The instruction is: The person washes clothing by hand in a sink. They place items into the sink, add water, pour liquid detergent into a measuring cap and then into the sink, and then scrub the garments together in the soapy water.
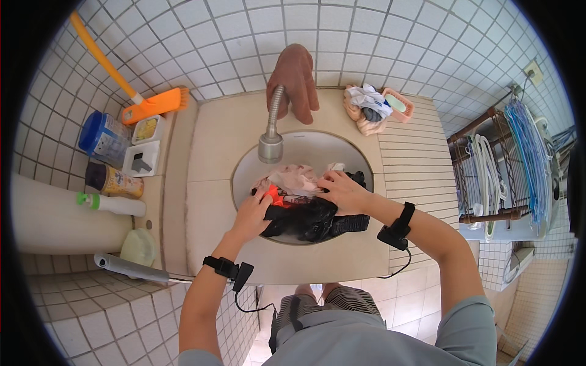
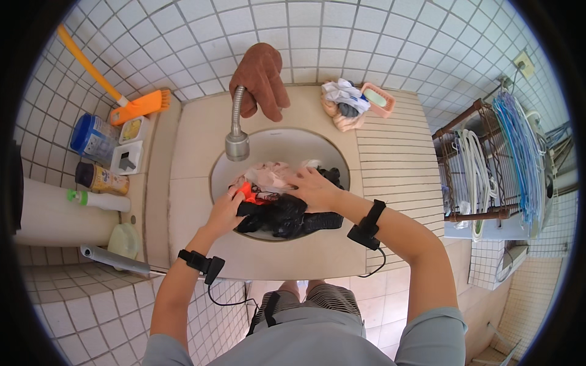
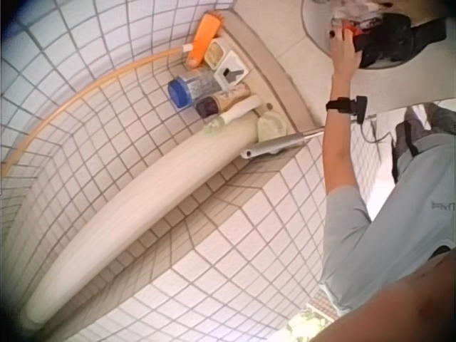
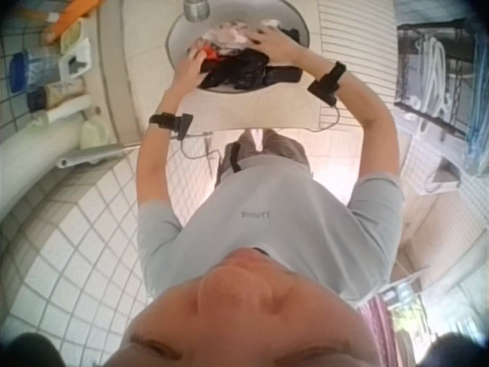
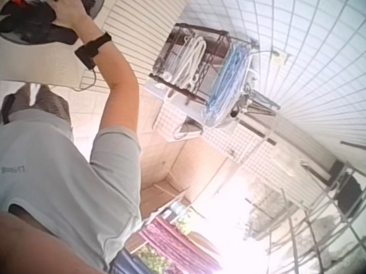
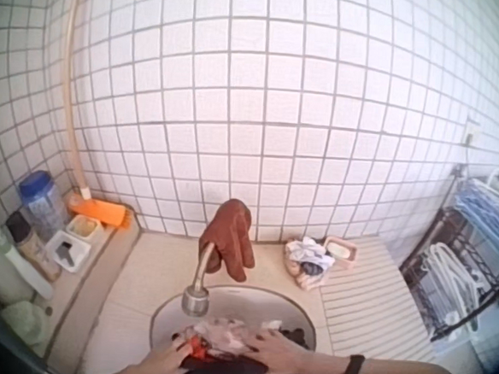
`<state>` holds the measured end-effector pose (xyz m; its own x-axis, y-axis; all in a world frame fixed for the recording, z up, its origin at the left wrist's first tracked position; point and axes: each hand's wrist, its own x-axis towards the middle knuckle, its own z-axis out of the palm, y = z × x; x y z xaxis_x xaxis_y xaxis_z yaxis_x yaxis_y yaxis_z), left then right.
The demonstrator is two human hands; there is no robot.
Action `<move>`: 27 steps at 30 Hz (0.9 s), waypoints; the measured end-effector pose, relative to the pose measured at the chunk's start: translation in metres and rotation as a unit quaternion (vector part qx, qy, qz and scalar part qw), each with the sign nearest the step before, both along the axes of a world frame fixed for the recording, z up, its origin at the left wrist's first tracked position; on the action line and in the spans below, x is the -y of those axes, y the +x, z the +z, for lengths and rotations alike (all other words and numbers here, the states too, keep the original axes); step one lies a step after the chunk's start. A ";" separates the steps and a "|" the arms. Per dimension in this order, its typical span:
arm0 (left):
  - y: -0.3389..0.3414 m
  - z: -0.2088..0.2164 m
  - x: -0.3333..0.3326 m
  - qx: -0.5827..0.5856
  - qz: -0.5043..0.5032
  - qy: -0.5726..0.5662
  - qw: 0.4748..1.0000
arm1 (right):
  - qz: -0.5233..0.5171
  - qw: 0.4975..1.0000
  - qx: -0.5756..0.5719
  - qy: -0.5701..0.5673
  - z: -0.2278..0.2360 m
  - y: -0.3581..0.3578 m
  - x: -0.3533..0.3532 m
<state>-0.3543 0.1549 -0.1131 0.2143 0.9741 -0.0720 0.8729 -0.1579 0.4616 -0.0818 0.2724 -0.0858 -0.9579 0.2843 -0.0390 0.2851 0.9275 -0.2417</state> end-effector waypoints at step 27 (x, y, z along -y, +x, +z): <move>0.010 -0.095 -0.111 0.482 0.187 -0.188 0.835 | 0.012 0.990 0.134 0.039 -0.104 -0.060 -0.060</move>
